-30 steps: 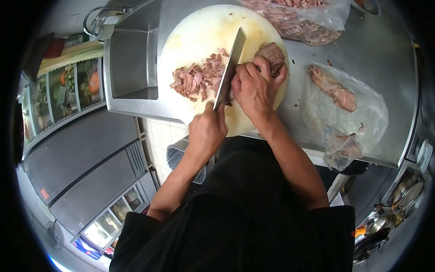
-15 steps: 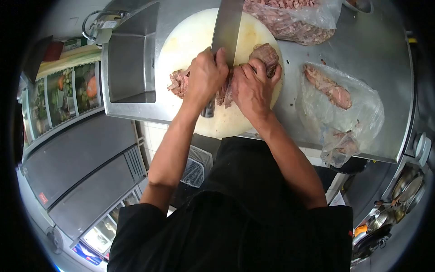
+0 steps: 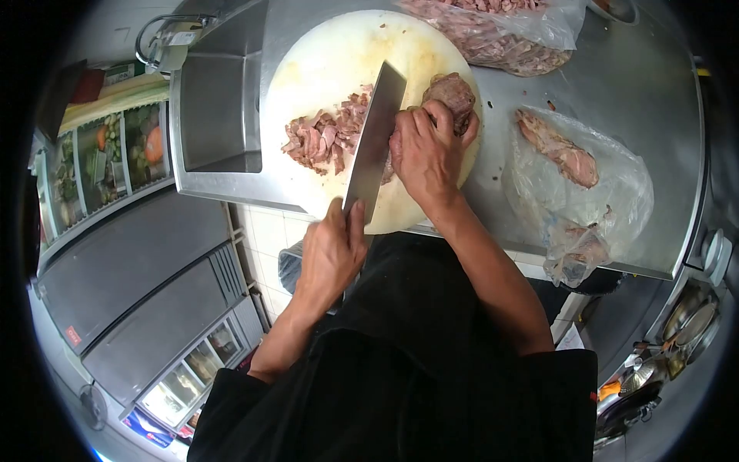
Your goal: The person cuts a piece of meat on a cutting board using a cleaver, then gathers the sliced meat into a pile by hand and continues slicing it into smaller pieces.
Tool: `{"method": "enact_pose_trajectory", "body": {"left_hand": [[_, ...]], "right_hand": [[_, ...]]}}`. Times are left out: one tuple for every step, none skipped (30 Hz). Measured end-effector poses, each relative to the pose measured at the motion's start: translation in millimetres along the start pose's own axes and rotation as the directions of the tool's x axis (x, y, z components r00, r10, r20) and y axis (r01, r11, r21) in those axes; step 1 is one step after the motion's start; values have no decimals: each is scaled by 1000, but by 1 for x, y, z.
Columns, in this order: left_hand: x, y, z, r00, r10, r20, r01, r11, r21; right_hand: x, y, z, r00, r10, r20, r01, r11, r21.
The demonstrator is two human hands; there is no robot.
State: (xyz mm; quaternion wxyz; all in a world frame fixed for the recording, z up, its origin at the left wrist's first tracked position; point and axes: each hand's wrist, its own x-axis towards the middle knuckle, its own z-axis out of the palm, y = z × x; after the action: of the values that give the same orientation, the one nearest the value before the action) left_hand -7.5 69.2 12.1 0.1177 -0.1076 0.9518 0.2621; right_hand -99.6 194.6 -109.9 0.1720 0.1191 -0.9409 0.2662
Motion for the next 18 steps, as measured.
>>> {"method": "enact_pose_trajectory", "body": {"left_hand": [[-10,-3,-2,999,-21,31,20,999,25],[-8,-3,1,1000,-9,22,8,999,38],[-4,-3,5,1000,1,11,-2,999,53],[0,-3,9,1000,6,-1,-6,998,68],[16,-6,19,998,51,-45,-50,998,31],[31,1,18,997,57,-43,-58,998,-15],[40,2,24,992,90,-86,-91,996,0],[44,2,27,984,124,-130,-123,992,20],[41,-1,25,990,91,-109,-91,996,11],[31,-2,23,995,60,-85,-60,998,0],[21,-4,21,998,36,-57,-36,999,-12],[7,-8,19,1000,-3,-15,2,999,-35],[2,-15,24,1000,6,-14,-7,999,-48],[-1,-20,29,1000,13,-14,-14,998,-61],[9,-15,31,997,49,-53,-52,998,-43],[33,-7,35,992,78,-99,-80,996,-24],[58,0,39,983,103,-150,-104,995,-1],[83,3,44,952,189,-239,-184,982,45]], "right_hand": [[0,1,0,1000,2,-3,-2,1000,-5],[1,2,0,1000,0,4,0,1000,-16],[2,2,-1,1000,-2,10,3,1000,-26],[1,0,-1,1000,-6,20,7,1000,-31],[0,-1,1,1000,-3,15,3,1000,-27],[0,0,3,1000,-1,7,1,1000,-25],[1,1,4,1000,0,-3,0,1000,-24],[0,0,5,1000,1,4,-1,1000,-25],[0,0,5,1000,3,10,-3,1000,-29],[0,0,5,1000,7,16,-6,999,-37],[0,0,4,1000,9,-12,-10,1000,-14],[2,1,4,1000,4,-9,-4,1000,-27],[1,-1,3,1000,6,0,-6,999,-40],[0,-1,2,1000,9,10,-8,999,-51],[0,-1,1,1000,1,-4,-1,999,-36],[-1,-1,1,1000,4,4,-4,999,-36],[-3,-2,0,1000,2,11,-1,1000,-31],[0,-1,0,1000,-7,8,7,1000,-31]]}}
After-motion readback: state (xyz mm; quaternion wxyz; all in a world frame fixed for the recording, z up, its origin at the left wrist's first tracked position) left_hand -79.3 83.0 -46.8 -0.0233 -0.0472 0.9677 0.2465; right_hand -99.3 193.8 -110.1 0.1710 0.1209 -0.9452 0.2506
